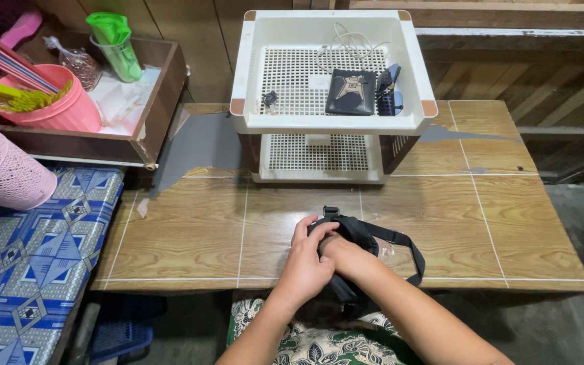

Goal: The person packs a black shoulder bag with a white charger cable, a black wallet, and a small gold-colored item, then closes the bag. The person then unpacks the bag, removes the items, and repacks them again.

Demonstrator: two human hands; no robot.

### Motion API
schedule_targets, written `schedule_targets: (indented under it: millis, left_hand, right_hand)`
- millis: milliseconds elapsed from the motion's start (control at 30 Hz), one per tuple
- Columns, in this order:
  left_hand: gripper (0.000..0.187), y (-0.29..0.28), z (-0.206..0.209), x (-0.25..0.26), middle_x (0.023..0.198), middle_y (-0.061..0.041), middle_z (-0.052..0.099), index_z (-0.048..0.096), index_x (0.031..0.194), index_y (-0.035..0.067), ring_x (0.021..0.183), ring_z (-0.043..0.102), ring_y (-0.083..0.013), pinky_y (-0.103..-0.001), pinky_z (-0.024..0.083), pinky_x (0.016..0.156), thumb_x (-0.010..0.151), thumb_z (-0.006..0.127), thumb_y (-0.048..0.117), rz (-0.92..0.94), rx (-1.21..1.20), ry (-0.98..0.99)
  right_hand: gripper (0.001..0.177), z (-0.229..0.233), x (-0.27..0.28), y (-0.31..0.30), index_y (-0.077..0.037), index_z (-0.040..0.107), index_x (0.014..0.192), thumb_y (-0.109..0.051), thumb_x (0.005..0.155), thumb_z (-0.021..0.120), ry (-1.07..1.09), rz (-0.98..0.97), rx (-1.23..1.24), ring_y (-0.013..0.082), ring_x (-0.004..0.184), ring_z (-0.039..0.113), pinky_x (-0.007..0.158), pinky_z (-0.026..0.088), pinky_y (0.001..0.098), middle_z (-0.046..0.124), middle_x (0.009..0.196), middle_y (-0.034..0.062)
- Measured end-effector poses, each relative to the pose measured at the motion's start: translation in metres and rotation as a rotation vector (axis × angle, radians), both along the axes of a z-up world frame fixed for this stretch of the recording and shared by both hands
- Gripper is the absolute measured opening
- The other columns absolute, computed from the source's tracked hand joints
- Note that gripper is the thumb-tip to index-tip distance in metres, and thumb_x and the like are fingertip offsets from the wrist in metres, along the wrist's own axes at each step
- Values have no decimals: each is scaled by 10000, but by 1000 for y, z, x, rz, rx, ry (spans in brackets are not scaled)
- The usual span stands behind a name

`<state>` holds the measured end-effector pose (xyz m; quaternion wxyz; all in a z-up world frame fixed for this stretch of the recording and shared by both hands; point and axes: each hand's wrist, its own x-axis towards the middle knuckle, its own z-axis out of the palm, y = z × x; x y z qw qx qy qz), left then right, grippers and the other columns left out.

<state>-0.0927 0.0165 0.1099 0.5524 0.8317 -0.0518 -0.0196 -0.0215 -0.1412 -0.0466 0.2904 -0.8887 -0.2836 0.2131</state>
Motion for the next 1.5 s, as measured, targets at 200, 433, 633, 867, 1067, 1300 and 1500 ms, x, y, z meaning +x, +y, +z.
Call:
schedule_targets:
  millis: [200,433,633,867,1067,1300,1500]
  left_hand:
    - [739,0,1,4,1502,-152,434,621,1337,149,1261,573,-353,-355,505,1001,662,495,-123,-59,-77,73]
    - [718,2,-3,11,1497,-147,419,560,1370,139,1298,532,-328,-335,527,909,690,546,-93,-52,-115,66]
    - [710,-4,8,10,1457,-142,417,570,1302,164,1275,527,-346,-364,482,951,628,688,-25,-15,-77,100]
    - [748,-5,-4,10,1464,-179,393,551,1314,160,1365,427,-421,-410,419,1103,610,627,-82,-33,-52,17]
    - [756,-5,-7,11,1482,-184,378,539,1342,158,1380,408,-423,-400,419,1095,636,579,-110,-46,-49,19]
    - [768,-2,5,11,1519,-138,343,514,1375,197,1359,441,-359,-379,492,985,662,530,-89,-59,-114,170]
    - [815,6,-2,14,1505,-178,338,459,1429,154,1429,358,-404,-402,337,1157,663,596,-90,-125,-119,19]
  right_hand:
    - [392,94,-7,14,-60,628,1248,-186,876,626,119,-49,-267,396,1131,627,925,530,473,611,1273,222]
    - [279,240,55,-31,-80,761,1019,-301,903,637,124,-254,38,312,745,736,697,586,392,792,835,138]
    - [557,266,165,-22,31,631,1247,-456,980,661,-535,-695,-64,412,1018,682,876,524,481,719,1071,259]
    - [1069,247,207,-1,71,315,1468,-637,798,753,-316,-762,-387,406,1086,668,913,511,487,676,1175,255]
    - [925,231,218,-5,107,453,1322,-423,712,904,-383,-801,-28,392,1125,642,936,520,419,638,1220,273]
    - [428,240,187,-4,40,654,1255,-176,909,785,-833,-723,451,324,1049,684,937,545,380,691,1167,228]
    - [622,269,22,-54,-5,580,1421,-70,834,775,-350,-699,785,110,717,548,588,453,277,562,924,22]
